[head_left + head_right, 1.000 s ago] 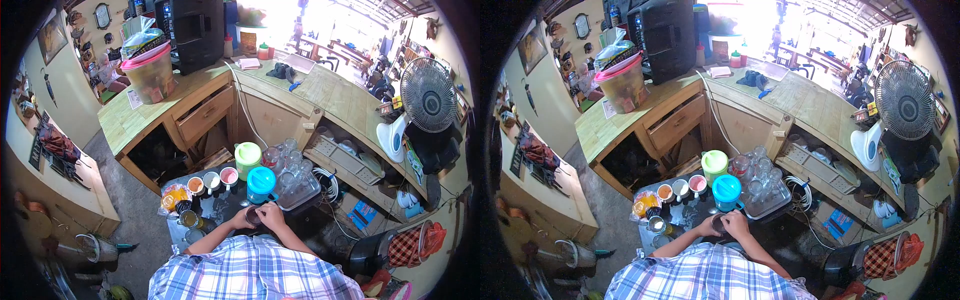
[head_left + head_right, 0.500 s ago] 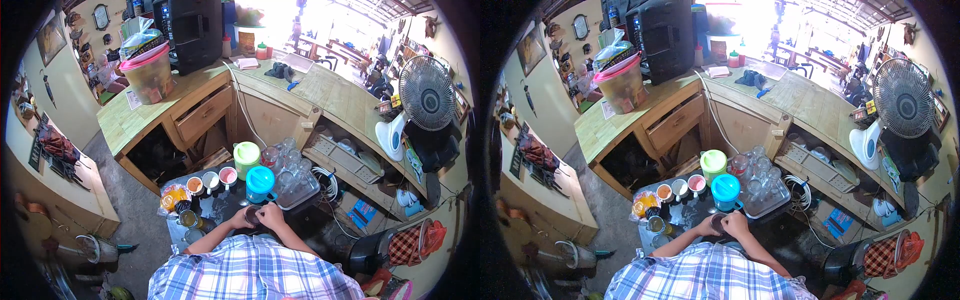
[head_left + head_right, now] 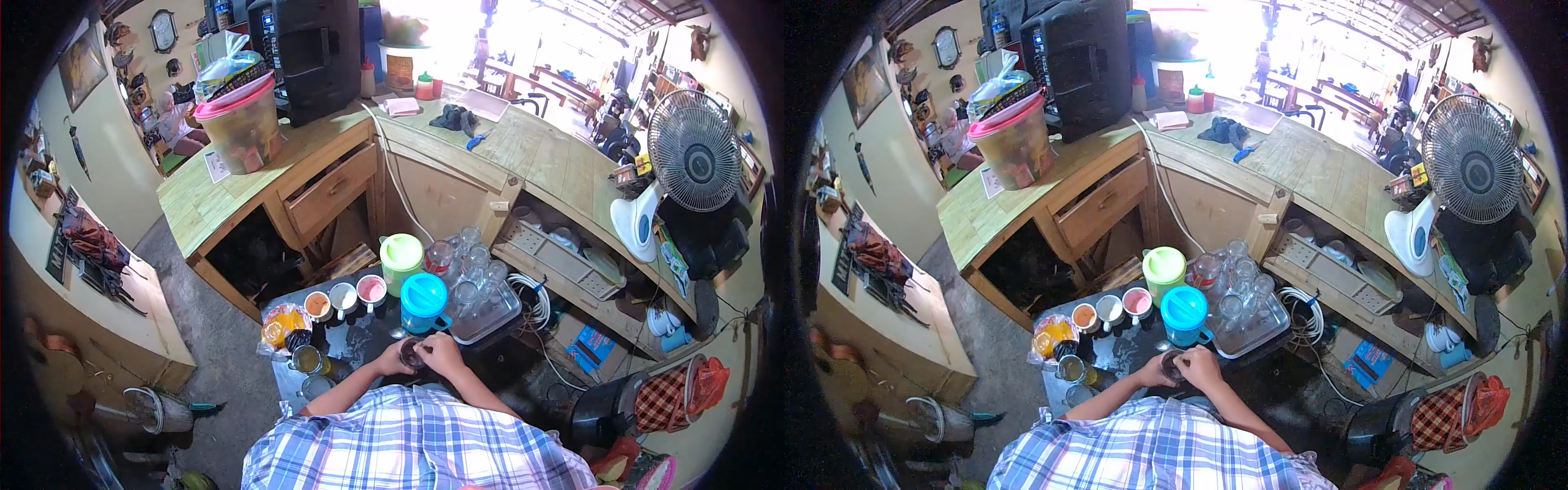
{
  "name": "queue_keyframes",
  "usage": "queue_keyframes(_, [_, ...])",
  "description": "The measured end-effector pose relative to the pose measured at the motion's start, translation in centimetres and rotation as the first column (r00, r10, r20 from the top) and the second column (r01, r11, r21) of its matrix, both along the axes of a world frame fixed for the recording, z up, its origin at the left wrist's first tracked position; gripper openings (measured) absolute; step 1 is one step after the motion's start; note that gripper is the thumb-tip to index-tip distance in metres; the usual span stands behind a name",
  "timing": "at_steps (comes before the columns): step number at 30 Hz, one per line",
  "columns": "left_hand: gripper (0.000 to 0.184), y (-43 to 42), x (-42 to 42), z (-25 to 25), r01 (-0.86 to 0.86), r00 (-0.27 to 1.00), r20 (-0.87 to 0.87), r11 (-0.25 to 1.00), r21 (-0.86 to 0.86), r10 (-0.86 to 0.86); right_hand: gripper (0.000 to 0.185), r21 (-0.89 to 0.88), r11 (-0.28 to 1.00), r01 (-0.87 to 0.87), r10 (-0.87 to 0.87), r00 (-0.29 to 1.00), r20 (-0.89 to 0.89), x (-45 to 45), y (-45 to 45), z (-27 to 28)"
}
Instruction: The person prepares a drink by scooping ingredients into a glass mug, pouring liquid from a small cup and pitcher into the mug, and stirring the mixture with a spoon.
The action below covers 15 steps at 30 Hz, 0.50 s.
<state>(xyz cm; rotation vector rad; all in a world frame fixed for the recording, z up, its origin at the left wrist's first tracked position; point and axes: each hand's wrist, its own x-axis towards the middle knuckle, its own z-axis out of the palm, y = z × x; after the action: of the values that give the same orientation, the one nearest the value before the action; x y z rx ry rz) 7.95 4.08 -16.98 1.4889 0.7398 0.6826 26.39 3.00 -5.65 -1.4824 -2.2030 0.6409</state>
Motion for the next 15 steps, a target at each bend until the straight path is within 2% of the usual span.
queue_keyframes(2, [0.09,0.05,0.05,0.22,-0.009,1.0,-0.021,1.0,0.004,0.009,0.018,0.146,0.987,0.07,-0.042,0.981,-0.19,-0.23,0.06,-0.34])
queue_keyframes(3, [0.089,0.09,0.1,-0.02,-0.011,1.0,0.013,1.0,0.005,0.011,0.018,0.145,0.987,0.07,-0.041,0.981,-0.189,-0.15,0.03,-0.53])
queue_keyframes(5, [0.089,0.01,0.1,-0.5,-0.011,0.999,0.047,1.0,0.005,0.011,0.017,-0.028,1.0,0.007,-0.005,0.999,0.047,0.06,-0.17,-0.92])
queue_keyframes(6, [0.088,0.03,0.05,-0.5,-0.007,1.0,0.026,1.0,-0.008,0.007,0.017,-0.027,1.0,0.008,-0.006,0.999,0.046,-0.16,-0.31,-0.99])
queue_keyframes(8, [0.088,0.28,-0.04,-0.5,-0.005,1.0,0.007,1.0,-0.017,0.005,0.018,0.111,0.988,0.106,-0.083,0.977,-0.195,-0.69,-0.34,-1.11])
queue_keyframes(9, [0.088,0.22,-0.06,-0.32,-0.016,1.0,-0.022,0.999,0.042,0.017,0.018,0.11,0.988,0.105,-0.083,0.978,-0.194,-0.71,-0.38,-0.77])
queue_keyframes(11, [0.089,-0.02,0.06,-0.04,-0.023,0.998,-0.049,0.995,0.098,0.028,0.018,0.037,0.996,0.084,-0.087,0.993,0.084,-0.62,-0.63,-0.13])
queue_keyframes(12, [0.089,0.01,0.06,-0.25,-0.012,1.0,0.0,0.999,0.049,0.012,0.018,0.037,0.996,0.085,-0.088,0.993,0.084,-0.61,-0.63,-0.36])
queue_keyframes(14, [0.09,0.19,-0.07,-0.58,-0.001,0.999,0.048,1.0,0.003,0.001,0.018,0.066,0.99,0.122,-0.114,0.987,-0.115,-0.6,-0.4,-0.8])
queue_keyframes(15, [0.09,0.25,-0.09,-0.54,-0.006,1.0,0.01,0.998,0.055,0.006,0.018,0.067,0.99,0.121,-0.113,0.987,-0.114,-0.58,-0.37,-0.77])
